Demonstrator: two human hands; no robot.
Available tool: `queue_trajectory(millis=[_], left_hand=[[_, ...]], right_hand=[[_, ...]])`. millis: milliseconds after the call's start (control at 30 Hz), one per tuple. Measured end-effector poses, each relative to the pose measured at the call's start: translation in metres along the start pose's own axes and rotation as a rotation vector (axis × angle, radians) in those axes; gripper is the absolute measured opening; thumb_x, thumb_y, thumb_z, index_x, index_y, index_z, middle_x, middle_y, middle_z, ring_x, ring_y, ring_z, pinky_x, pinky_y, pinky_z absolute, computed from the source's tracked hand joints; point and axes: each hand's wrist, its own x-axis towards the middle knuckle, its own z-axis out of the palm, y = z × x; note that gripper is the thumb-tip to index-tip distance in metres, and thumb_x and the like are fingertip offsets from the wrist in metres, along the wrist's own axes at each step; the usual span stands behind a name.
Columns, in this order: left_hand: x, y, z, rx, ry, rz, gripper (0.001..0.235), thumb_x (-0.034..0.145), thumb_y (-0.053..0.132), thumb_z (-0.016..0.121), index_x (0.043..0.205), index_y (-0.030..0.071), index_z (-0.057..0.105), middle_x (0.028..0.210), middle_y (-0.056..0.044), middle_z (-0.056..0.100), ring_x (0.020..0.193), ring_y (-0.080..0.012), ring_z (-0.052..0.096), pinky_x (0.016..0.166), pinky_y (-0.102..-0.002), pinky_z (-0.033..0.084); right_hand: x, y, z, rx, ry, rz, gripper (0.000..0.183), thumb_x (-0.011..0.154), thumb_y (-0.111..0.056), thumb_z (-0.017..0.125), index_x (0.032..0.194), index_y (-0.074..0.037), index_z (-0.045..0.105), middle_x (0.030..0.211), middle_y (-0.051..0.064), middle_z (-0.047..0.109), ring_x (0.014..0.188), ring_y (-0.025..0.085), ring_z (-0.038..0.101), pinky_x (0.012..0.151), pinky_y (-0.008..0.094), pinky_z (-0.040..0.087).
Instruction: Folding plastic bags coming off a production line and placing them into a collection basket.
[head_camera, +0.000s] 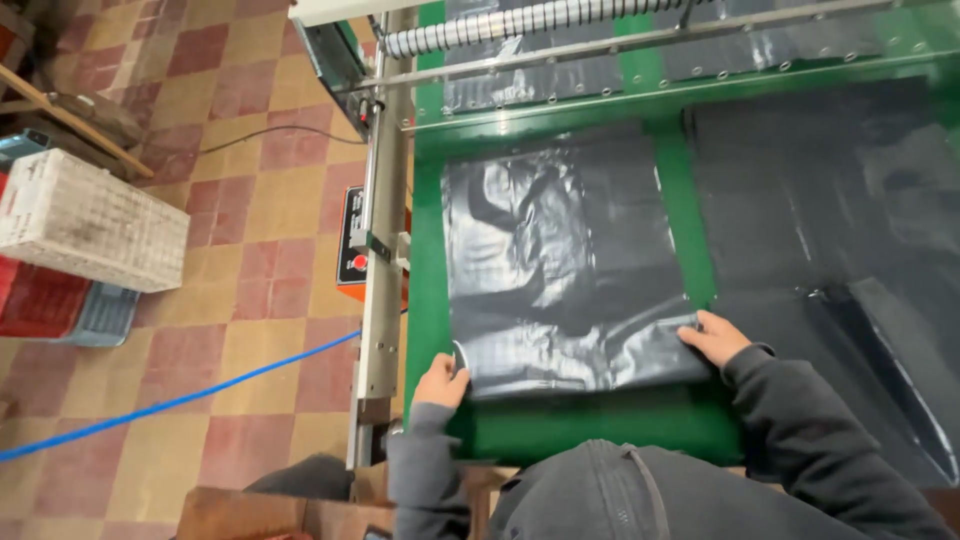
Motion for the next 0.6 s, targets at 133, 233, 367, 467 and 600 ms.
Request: queue_trajectory(millis=[133, 233, 367, 467, 600], left_hand=[[0.049, 0.038, -0.004, 0.029, -0.055, -0.148, 0.061, 0.082, 0.055, 0.075, 0.114, 0.005, 0.062, 0.102, -0.019, 0.074, 0.097, -0.0358, 0.071, 0.087, -0.043, 0.055], [0.109, 0.066, 0.005, -0.006, 0.088, -0.063, 0.067, 0.083, 0.056, 0.074, 0.123, 0.005, 0.06, 0.105, -0.021, 0.075, 0.101, -0.0372, 0.071, 0.09, -0.044, 0.055], [0.151, 0.085, 0.017, 0.024, 0.243, 0.01, 0.052, 0.087, 0.044, 0.072, 0.123, 0.009, 0.058, 0.111, -0.018, 0.073, 0.104, -0.0396, 0.069, 0.089, -0.048, 0.052], [0.16, 0.085, 0.023, 0.017, 0.305, 0.023, 0.038, 0.092, 0.034, 0.066, 0.122, 0.012, 0.058, 0.112, -0.015, 0.074, 0.103, -0.0382, 0.07, 0.087, -0.048, 0.052], [0.155, 0.078, 0.022, -0.018, 0.372, -0.072, 0.034, 0.092, 0.029, 0.066, 0.122, 0.014, 0.058, 0.111, -0.014, 0.074, 0.1, -0.0369, 0.07, 0.085, -0.047, 0.054]], right_hand=[[0.032, -0.06, -0.016, -0.023, -0.024, 0.313, 0.044, 0.091, -0.037, 0.07, 0.12, -0.004, 0.063, 0.079, 0.008, 0.067, 0.055, 0.018, 0.048, 0.047, 0.035, 0.037], [0.118, -0.047, -0.02, 0.245, 0.131, 0.14, 0.05, 0.09, -0.031, 0.075, 0.126, 0.0, 0.061, 0.084, 0.003, 0.063, 0.059, 0.009, 0.049, 0.045, 0.028, 0.034], [0.218, -0.036, -0.026, 0.192, 0.272, -0.17, 0.059, 0.088, -0.021, 0.081, 0.134, 0.006, 0.055, 0.108, 0.01, 0.073, 0.091, 0.014, 0.07, 0.08, 0.028, 0.057], [0.256, -0.07, -0.032, 0.013, 0.361, -0.202, 0.07, 0.085, -0.018, 0.084, 0.139, 0.006, 0.048, 0.11, 0.016, 0.071, 0.096, 0.021, 0.07, 0.085, 0.035, 0.056], [0.291, -0.131, -0.031, -0.245, 0.437, -0.247, 0.077, 0.079, -0.021, 0.085, 0.143, 0.001, 0.049, 0.12, 0.018, 0.068, 0.101, 0.032, 0.069, 0.09, 0.041, 0.055]])
